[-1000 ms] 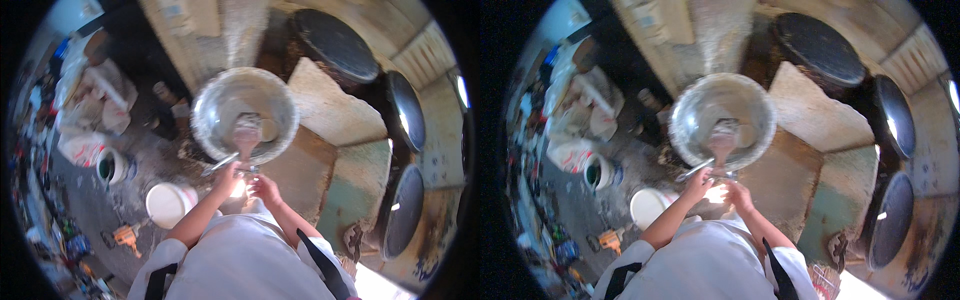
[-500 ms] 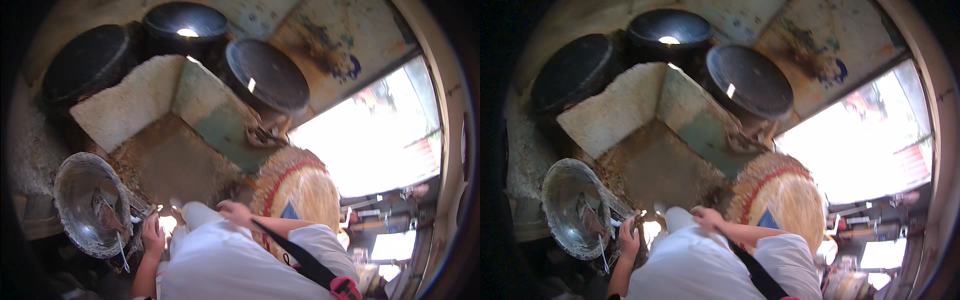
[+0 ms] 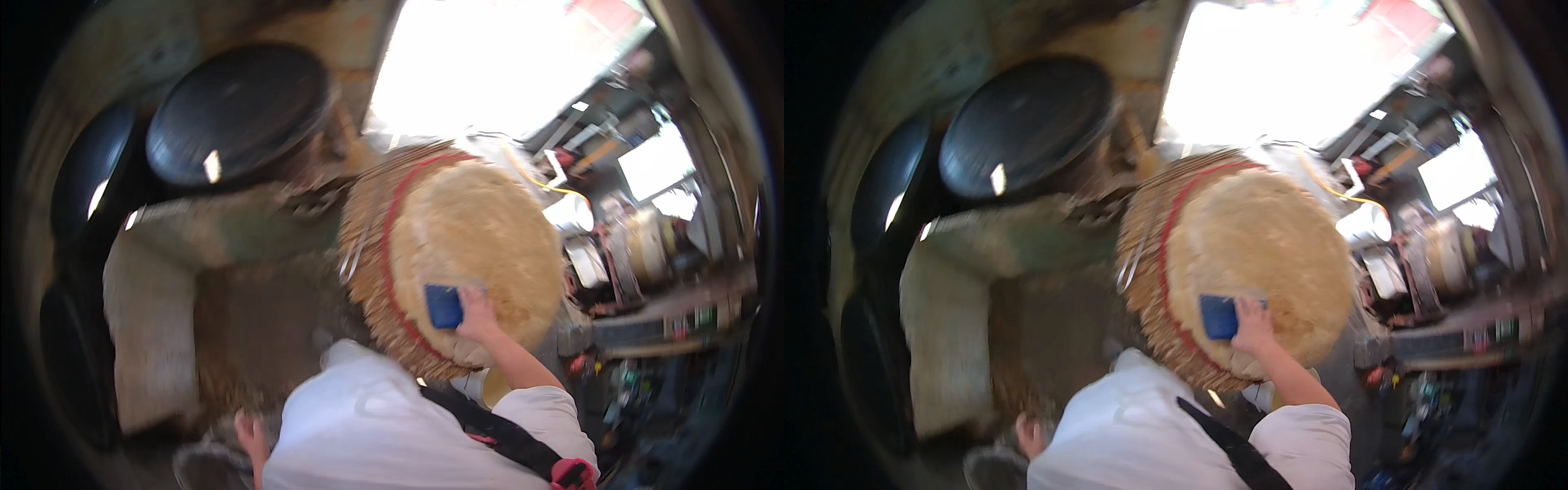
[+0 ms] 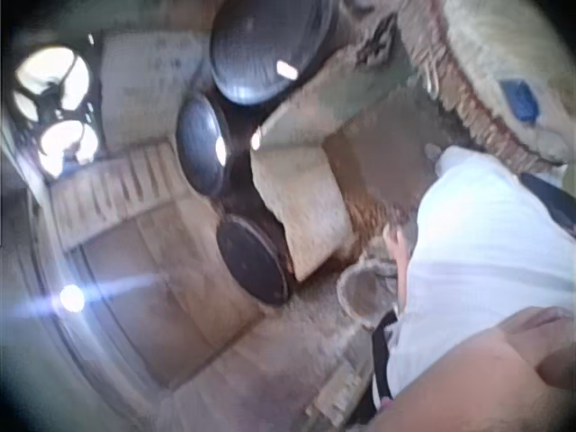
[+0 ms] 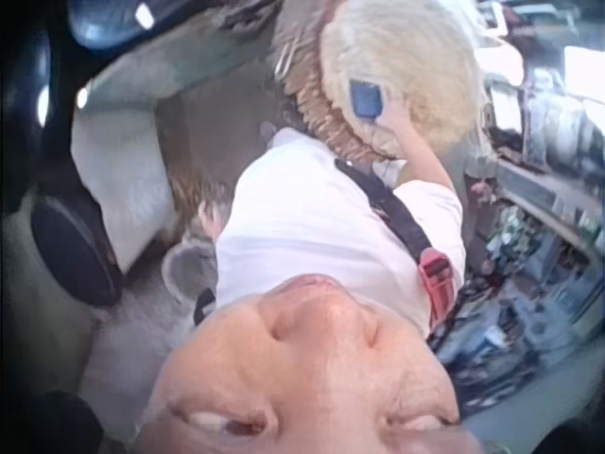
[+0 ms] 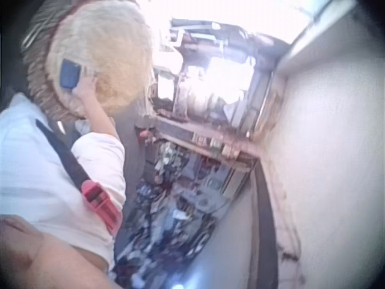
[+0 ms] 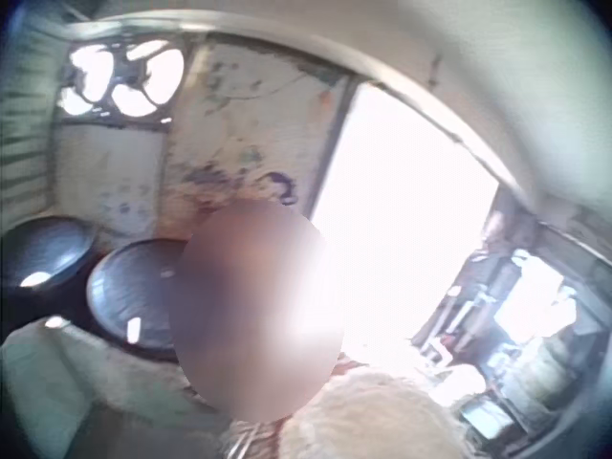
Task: The person mixes a white paste in a bucket using a power drill with a mixing attachment. They then scoop the paste with a ladle and spread it onto the bottom surfaces of large black basins using a trowel. The person also wipes the basins with a blue sponge and covers a large round object with a plastic sheet.
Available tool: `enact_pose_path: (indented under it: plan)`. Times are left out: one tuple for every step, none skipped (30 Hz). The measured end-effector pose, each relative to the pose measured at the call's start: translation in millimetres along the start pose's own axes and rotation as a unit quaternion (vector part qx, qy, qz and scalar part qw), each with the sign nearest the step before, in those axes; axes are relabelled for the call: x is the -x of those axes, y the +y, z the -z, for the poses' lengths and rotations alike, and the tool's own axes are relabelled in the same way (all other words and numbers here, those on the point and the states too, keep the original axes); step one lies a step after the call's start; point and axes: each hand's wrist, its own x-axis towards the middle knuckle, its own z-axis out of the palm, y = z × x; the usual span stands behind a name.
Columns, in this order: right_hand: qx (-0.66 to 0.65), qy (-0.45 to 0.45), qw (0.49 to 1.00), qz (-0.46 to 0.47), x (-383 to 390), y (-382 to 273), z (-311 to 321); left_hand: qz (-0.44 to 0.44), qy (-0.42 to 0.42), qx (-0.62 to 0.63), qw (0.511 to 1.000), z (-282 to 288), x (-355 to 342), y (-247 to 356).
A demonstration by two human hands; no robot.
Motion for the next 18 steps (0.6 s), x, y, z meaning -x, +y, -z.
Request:
enact_pose_path:
  plan:
    - [-0.013,-0.062,0.998,0.018,2.9,6.3,2.0,0.071,-0.014,0.01,0.997,9.1,-14.8,-5.6]
    - [0.033,-0.083,0.996,0.03,5.0,9.1,2.6,0.055,-0.014,0.04,0.998,14.9,-25.2,-9.4]
    - [0.027,-0.082,0.996,0.037,6.5,11.2,5.2,0.037,-0.03,0.074,0.996,21.1,-56.6,-2.5]
    - [0.031,-0.077,0.995,0.046,7.5,11.1,7.1,-0.001,-0.091,-0.031,0.995,34.8,-48.1,5.0]
    - [0.037,-0.072,0.996,0.043,7.6,9.2,8.6,0.022,-0.075,-0.066,0.995,29.7,-60.0,13.4]
    - [0.049,-0.061,0.996,0.041,6.9,7.3,9.8,0.045,-0.057,-0.098,0.993,26.7,-68.2,24.5]
    - [0.051,-0.048,0.997,0.045,6.0,5.4,9.9,0.043,-0.077,-0.091,0.992,23.4,-77.7,36.7]
    - [0.063,-0.043,0.996,0.043,5.0,3.7,9.1,0.041,-0.097,-0.085,0.991,19.7,-88.1,47.8]
    - [0.064,-0.036,0.996,0.043,5.1,3.0,7.2,0.038,-0.12,-0.078,0.989,14.6,-101.3,55.4]
    - [0.072,-0.028,0.996,0.034,5.7,3.4,4.4,0.043,-0.139,-0.08,0.986,10.9,-116.1,59.7]
    - [0.059,0.003,0.997,0.043,7.0,3.5,0.9,0.049,-0.157,-0.083,0.983,12.1,-130.3,60.2]
    - [0.056,0.037,0.997,0.045,8.9,5.1,-2.7,0.055,-0.174,-0.086,0.979,14.1,-146.0,56.0]
    - [0.048,0.04,0.997,0.041,10.7,7.9,-5.6,0.029,-0.194,-0.102,0.975,17.1,-161.9,48.4]
    - [0.037,0.127,0.99,0.05,12.9,11.0,-7.6,0.005,-0.213,-0.119,0.97,21.4,-178.1,40.2]
    - [0.019,0.185,0.981,0.052,14.4,14.9,-7.6,-0.02,-0.23,-0.137,0.963,24.0,-193.7,31.7]
    - [-0.001,0.228,0.973,0.049,16.5,17.6,-6.0,0.017,-0.221,-0.105,0.969,25.2,-205.5,23.8]
    - [-0.026,0.292,0.955,0.042,19.0,20.5,-1.9,0.054,-0.209,-0.071,0.974,25.1,-215.6,17.9]
    - [-0.059,0.347,0.935,0.036,18.8,21.3,4.5,0.094,-0.214,-0.025,0.972,28.7,-222.2,15.1]
